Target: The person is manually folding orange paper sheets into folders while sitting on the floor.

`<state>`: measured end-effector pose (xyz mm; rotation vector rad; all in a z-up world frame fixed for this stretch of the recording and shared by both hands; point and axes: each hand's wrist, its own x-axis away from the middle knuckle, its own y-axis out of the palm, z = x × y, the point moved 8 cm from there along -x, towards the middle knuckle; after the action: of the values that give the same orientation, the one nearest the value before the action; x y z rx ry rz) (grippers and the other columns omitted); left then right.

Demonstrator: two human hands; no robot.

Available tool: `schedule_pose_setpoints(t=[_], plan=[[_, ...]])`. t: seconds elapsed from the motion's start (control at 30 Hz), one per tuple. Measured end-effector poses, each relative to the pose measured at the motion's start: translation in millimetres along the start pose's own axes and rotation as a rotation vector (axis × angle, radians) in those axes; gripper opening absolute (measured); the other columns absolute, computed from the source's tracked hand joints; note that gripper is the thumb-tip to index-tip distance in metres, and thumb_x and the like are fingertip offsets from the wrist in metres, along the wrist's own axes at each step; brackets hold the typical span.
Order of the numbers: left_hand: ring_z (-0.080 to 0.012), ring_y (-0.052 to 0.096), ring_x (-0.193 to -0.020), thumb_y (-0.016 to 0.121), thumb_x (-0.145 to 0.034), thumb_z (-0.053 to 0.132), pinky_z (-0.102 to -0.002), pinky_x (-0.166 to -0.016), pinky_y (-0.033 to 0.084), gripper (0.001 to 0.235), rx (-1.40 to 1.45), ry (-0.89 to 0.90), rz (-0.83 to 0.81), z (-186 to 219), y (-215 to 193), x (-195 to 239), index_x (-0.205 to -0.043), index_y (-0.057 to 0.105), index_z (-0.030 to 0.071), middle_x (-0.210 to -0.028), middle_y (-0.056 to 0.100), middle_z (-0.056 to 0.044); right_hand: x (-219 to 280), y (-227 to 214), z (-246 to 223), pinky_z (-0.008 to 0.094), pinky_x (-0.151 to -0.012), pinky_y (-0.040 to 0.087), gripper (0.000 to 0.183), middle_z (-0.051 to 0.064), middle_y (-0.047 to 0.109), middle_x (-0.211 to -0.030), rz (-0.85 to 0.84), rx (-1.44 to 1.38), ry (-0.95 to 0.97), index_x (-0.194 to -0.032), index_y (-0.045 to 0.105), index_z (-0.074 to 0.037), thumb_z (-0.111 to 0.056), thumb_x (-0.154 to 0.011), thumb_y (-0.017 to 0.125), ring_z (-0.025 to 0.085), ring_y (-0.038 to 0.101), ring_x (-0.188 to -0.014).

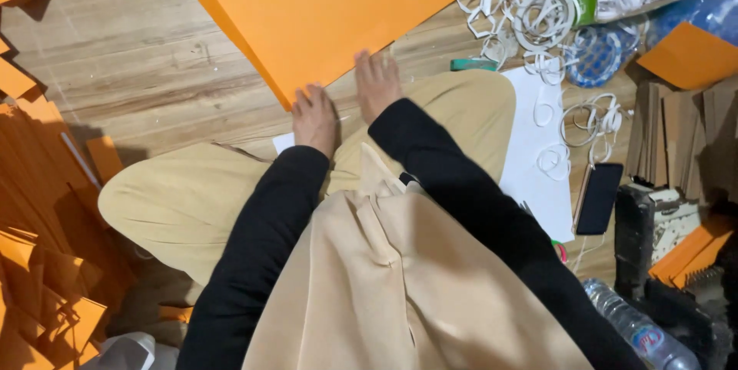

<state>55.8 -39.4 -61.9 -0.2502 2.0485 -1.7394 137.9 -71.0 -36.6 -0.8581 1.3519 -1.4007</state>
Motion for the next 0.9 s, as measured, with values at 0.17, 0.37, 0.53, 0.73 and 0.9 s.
schedule_pose_setpoints(t=[0.17,0.37,0.53,0.73,0.9], plan=[[-0.0468,0.051,-0.088,0.038,-0.079,-0.003,-0.054,-0.082,0.040,0.031,-0.143,0.009,0.102,-14,0,8,-0.102,0.057,-0.011,-0.100,0.049,-0.028,-9,41,70,0.053,-0.097,0.024,0.040,0.015,0.041,-0.127,-0.432,-0.029,0.296,-0.128,0.042,-0.001,-0.008,-0.089,0.039,0.032,0.032,-0.120],[-0.0224,0.043,-0.072,0.048,-0.078,0.012,-0.035,-0.064,0.034,0.007,-0.190,-0.162,-0.055,-45,-31,-31,-0.077,0.049,0.018,-0.079,0.045,-0.002,40,88,220,0.035,-0.075,0.046,0.025,0.003,0.065,-0.104,-0.980,0.118,0.575,-0.101,0.066,-0.016,-0.023,-0.090,0.045,0.025,0.059,-0.101],[-0.0313,0.048,-0.068,0.050,-0.080,0.010,-0.042,-0.052,0.041,0.006,0.320,-0.072,-0.210,-45,18,-54,-0.087,0.050,0.010,-0.082,0.046,-0.012,27,78,207,0.038,-0.076,0.047,0.028,0.004,0.065,-0.104,-0.926,0.174,0.339,-0.104,0.065,-0.016,-0.018,-0.081,0.049,0.025,0.060,-0.099],[-0.0285,0.057,-0.070,0.049,-0.068,0.002,-0.038,-0.063,0.044,0.018,0.781,-0.260,-0.531,-73,64,-68,-0.067,0.057,0.018,-0.076,0.054,-0.005,-4,13,118,0.044,-0.056,0.043,0.015,0.015,0.052,-0.080,-0.144,-0.238,0.248,-0.088,0.056,-0.008,-0.018,-0.077,0.060,0.033,0.054,-0.067],[-0.0280,0.061,-0.074,0.067,-0.072,0.009,-0.040,-0.068,0.051,0.018,0.630,-0.261,-0.648,-73,67,-80,-0.074,0.052,0.018,-0.074,0.053,-0.003,-13,25,0,0.030,-0.083,0.043,0.021,0.010,0.050,-0.086,-0.311,-0.823,0.528,-0.098,0.060,-0.007,-0.021,-0.086,0.050,0.029,0.057,-0.088]])
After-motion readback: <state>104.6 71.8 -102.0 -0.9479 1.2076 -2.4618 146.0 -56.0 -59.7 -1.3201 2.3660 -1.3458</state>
